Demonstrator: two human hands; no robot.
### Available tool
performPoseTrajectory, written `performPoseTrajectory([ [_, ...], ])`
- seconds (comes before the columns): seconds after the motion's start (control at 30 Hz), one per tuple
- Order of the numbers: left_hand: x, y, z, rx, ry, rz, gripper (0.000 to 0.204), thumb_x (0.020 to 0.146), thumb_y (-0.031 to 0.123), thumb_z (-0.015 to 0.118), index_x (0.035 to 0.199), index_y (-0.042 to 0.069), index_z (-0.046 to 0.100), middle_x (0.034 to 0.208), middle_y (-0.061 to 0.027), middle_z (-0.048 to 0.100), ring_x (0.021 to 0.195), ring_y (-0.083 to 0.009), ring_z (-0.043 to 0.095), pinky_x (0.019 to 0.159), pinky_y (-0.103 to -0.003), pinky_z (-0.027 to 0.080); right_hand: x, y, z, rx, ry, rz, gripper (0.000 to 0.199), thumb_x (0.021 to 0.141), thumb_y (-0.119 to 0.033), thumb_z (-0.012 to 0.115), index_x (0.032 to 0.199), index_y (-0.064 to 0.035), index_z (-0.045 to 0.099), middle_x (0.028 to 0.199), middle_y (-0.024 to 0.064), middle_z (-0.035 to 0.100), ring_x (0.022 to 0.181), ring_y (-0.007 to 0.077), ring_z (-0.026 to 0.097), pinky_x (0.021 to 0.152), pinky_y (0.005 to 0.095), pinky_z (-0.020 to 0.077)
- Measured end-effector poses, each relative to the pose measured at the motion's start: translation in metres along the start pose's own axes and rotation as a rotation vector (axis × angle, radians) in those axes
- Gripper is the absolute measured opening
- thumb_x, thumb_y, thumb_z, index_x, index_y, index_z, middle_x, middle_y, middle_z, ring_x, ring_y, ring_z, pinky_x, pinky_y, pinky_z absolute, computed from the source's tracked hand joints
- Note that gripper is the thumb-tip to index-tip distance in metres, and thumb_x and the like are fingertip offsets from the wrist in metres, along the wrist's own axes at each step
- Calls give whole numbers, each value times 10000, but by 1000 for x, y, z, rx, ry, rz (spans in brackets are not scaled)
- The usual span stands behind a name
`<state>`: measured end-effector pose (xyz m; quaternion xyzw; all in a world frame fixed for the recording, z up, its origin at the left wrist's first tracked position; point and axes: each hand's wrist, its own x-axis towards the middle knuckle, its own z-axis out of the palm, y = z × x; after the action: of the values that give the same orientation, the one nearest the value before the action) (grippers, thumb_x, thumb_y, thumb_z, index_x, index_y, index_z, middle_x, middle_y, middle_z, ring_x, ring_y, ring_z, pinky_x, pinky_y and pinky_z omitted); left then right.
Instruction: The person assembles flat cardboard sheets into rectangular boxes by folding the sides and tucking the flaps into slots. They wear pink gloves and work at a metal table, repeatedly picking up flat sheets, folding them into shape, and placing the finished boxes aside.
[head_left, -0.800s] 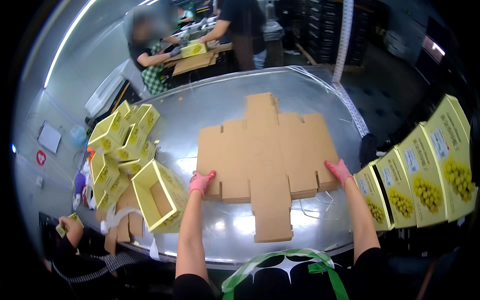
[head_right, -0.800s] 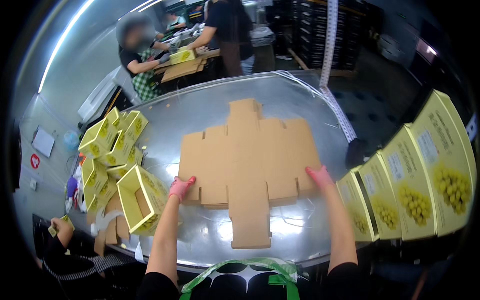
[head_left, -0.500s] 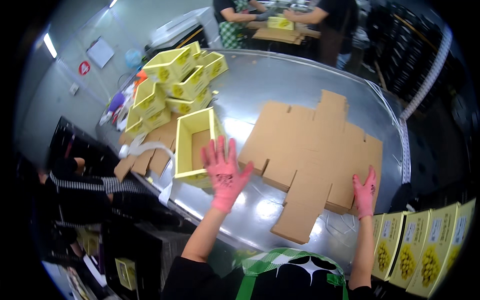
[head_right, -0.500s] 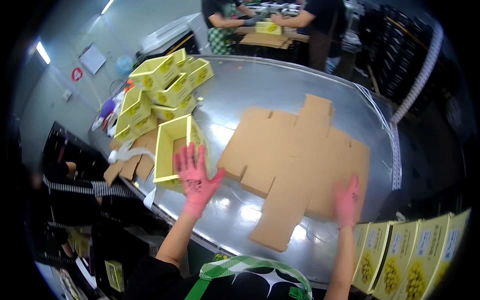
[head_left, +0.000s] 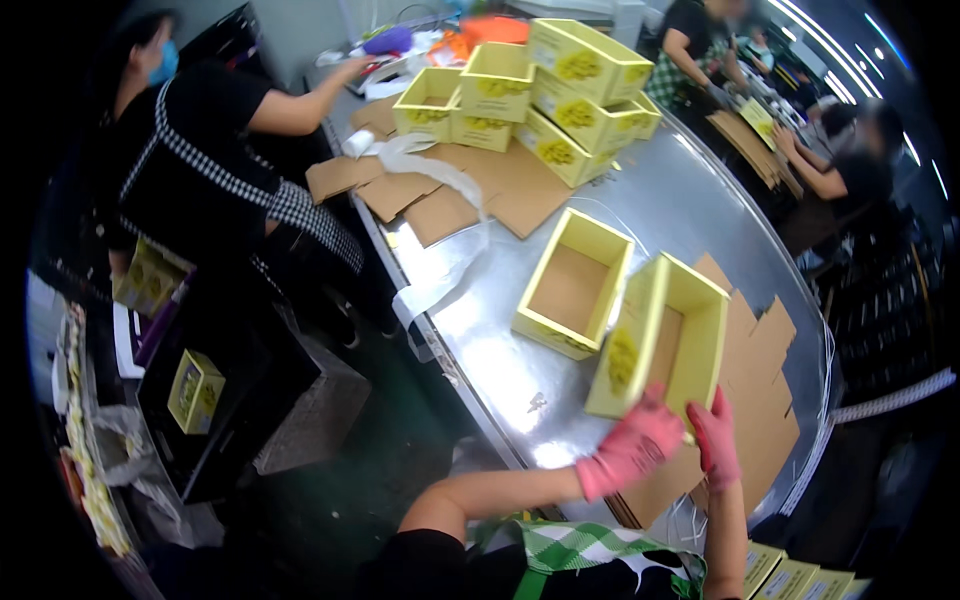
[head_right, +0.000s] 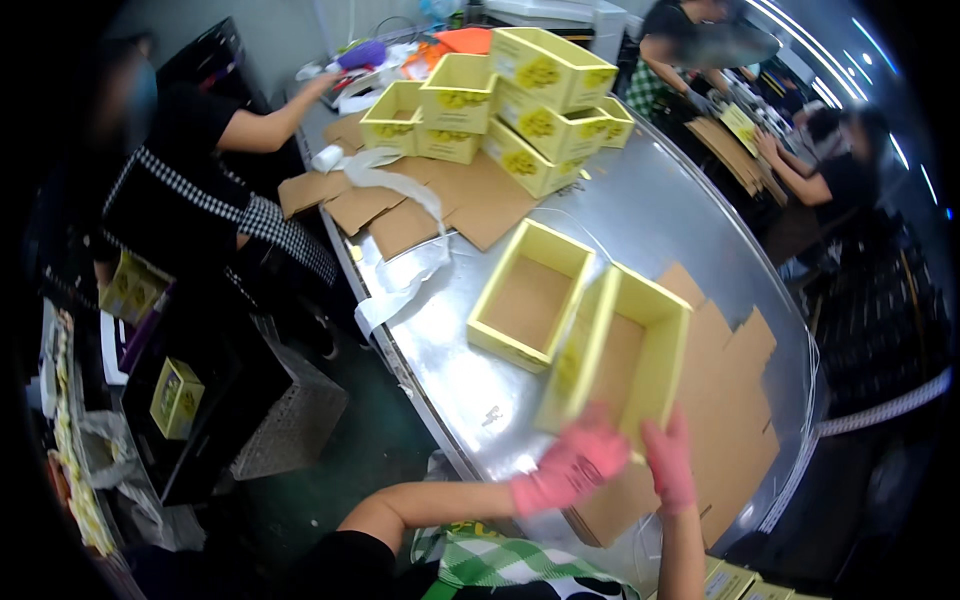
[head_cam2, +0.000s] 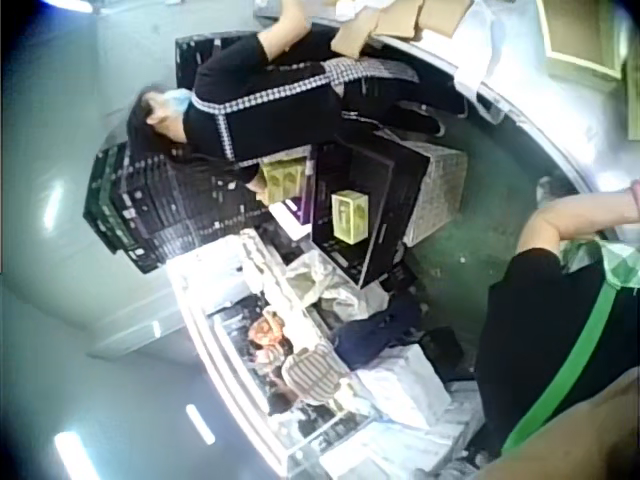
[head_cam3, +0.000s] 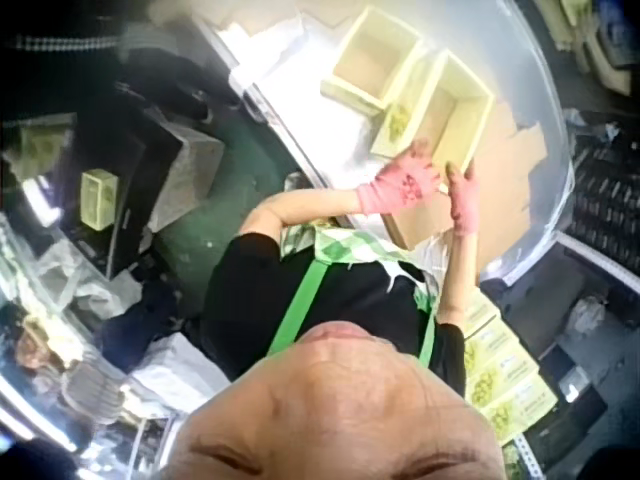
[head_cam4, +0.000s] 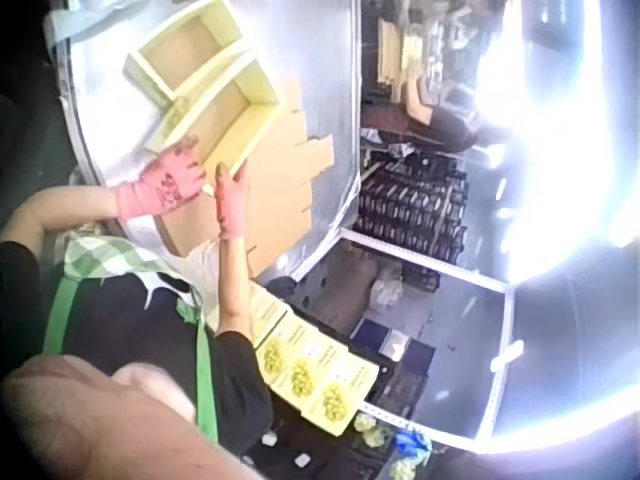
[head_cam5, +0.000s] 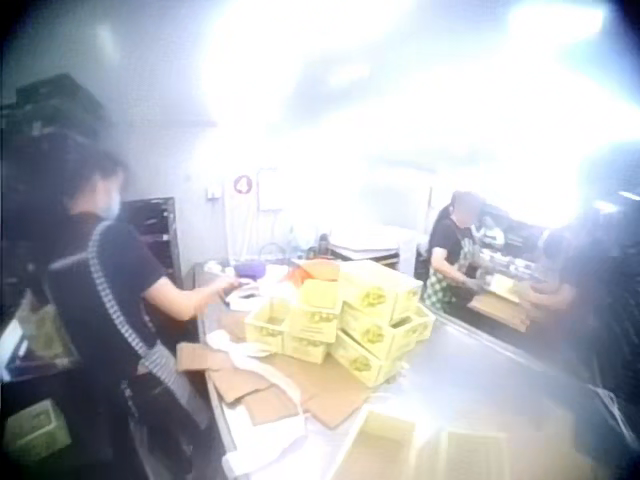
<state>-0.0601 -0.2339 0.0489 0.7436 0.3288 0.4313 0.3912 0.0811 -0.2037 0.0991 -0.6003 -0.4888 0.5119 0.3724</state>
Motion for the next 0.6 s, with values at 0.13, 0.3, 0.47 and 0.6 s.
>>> performPoseTrajectory([
  [0.13,0,47,-8,786,131,438,241,766,147,550,993,78,591,963,-92,558,954,-267,539,1052,-477,338,-36,7,-18,88,214,36,426,870,26,503,1290,-18,449,1096,69,605,921,133,597,796,255,483],
  [0.3,5,54,1,269,243,860,189,708,137,569,882,76,611,918,-71,583,950,-265,546,1062,-497,313,-44,-4,-59,-20,301,16,331,848,7,475,1178,-10,504,1065,97,606,873,173,622,747,262,510],
  [0.47,-5,41,-15,142,90,813,89,711,112,564,797,89,568,897,-48,579,937,-225,548,1074,-455,311,-73,23,-116,184,341,-8,371,871,-84,454,1238,-33,484,1137,103,592,983,206,612,832,339,509],
  [0.6,-7,34,-16,79,-140,782,128,742,134,533,861,86,540,921,-50,551,948,-211,523,1075,-414,307,-105,22,-127,216,532,-43,393,885,-131,478,1271,-59,475,1193,105,575,1051,228,594,890,368,498],
])
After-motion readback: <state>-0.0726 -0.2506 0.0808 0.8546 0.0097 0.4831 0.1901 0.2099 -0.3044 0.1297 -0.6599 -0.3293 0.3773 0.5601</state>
